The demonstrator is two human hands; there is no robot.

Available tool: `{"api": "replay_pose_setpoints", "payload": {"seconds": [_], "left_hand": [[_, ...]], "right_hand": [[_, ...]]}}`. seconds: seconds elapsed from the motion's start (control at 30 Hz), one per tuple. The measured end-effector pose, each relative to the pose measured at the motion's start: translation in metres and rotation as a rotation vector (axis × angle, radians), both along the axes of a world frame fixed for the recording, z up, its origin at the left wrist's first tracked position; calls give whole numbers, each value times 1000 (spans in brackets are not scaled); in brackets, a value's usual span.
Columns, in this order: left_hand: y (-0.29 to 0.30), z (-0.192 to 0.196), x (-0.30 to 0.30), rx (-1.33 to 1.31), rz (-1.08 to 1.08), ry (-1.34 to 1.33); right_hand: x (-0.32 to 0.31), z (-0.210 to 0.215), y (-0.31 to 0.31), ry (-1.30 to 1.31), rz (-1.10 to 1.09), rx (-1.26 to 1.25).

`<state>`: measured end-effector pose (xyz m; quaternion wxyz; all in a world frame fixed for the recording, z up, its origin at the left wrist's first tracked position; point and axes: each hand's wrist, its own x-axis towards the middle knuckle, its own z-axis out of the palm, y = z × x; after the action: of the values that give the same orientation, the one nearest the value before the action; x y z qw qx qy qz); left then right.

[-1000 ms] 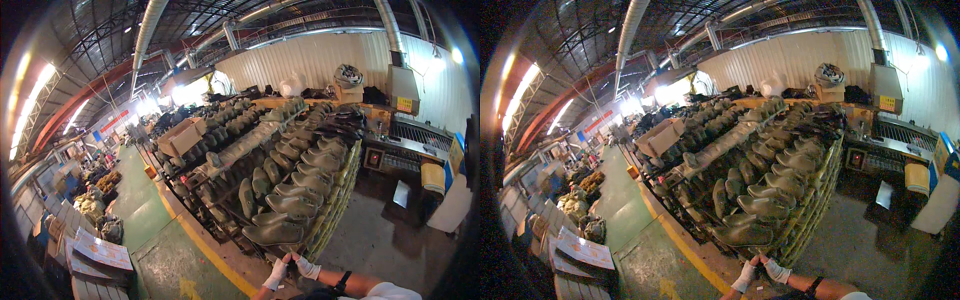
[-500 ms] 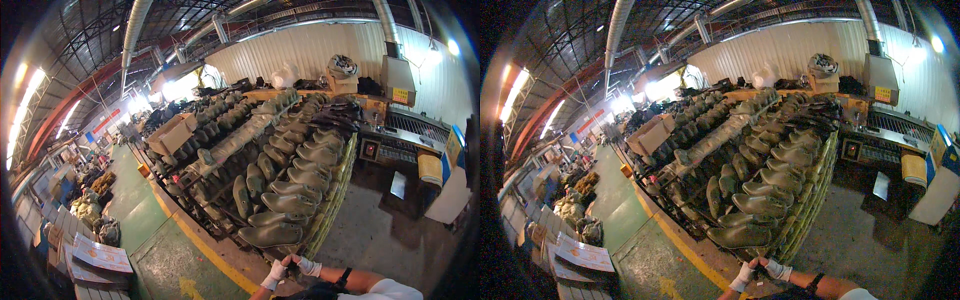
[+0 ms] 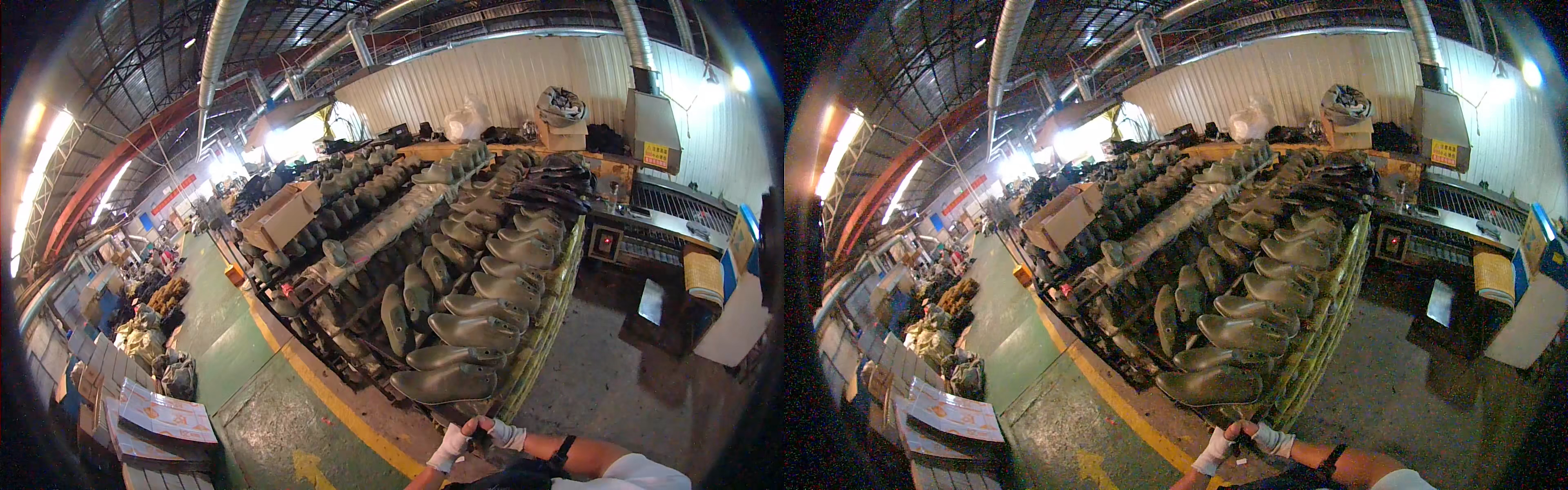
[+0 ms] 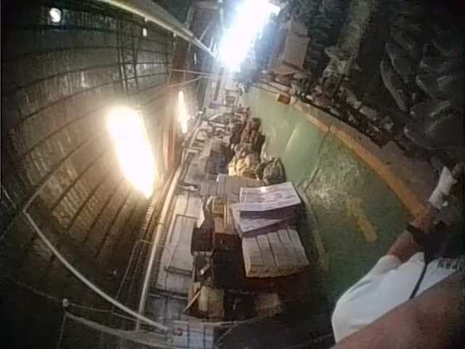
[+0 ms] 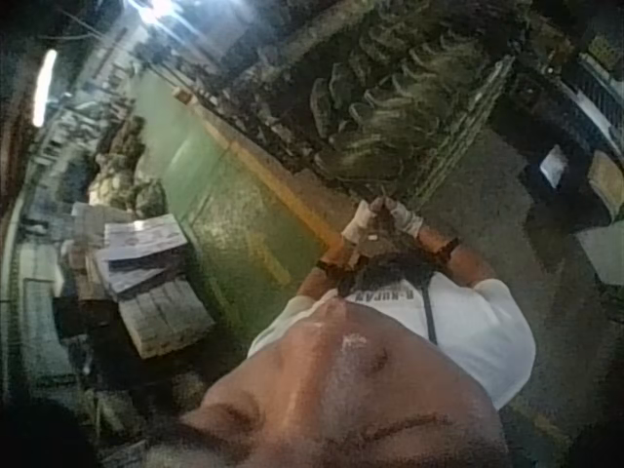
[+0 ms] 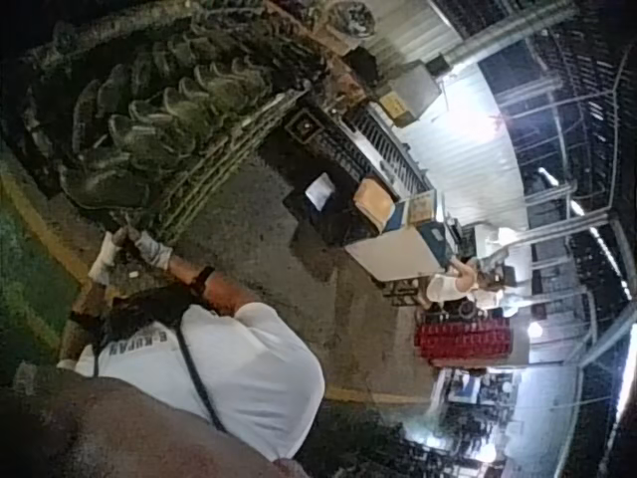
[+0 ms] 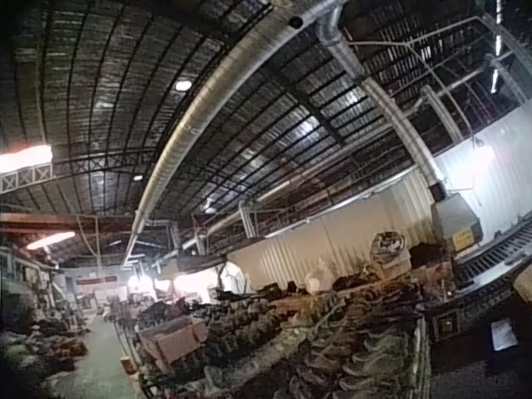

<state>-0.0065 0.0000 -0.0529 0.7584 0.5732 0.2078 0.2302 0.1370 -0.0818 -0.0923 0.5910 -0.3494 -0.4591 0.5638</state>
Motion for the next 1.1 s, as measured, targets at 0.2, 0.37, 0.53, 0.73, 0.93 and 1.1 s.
{"api": "replay_pose_setpoints", "payload": {"seconds": [0.2,0.37,0.53,0.73,0.93,1.1], "left_hand": [[-7,5,4,-57,60,25],[-4,-5,3,-95,44,27],[-2,-25,8,-70,95,39],[-3,8,0,-226,-37,128],[-1,-11,7,-160,103,-83],[-2,-3,13,-158,133,-29]], "right_hand": [[5,-22,-3,95,8,-36],[-1,9,-1,27,-7,130],[-7,15,1,123,1,220],[-10,23,2,124,-63,82],[-18,2,18,135,-207,154],[-2,-68,41,-51,-311,30]]}}
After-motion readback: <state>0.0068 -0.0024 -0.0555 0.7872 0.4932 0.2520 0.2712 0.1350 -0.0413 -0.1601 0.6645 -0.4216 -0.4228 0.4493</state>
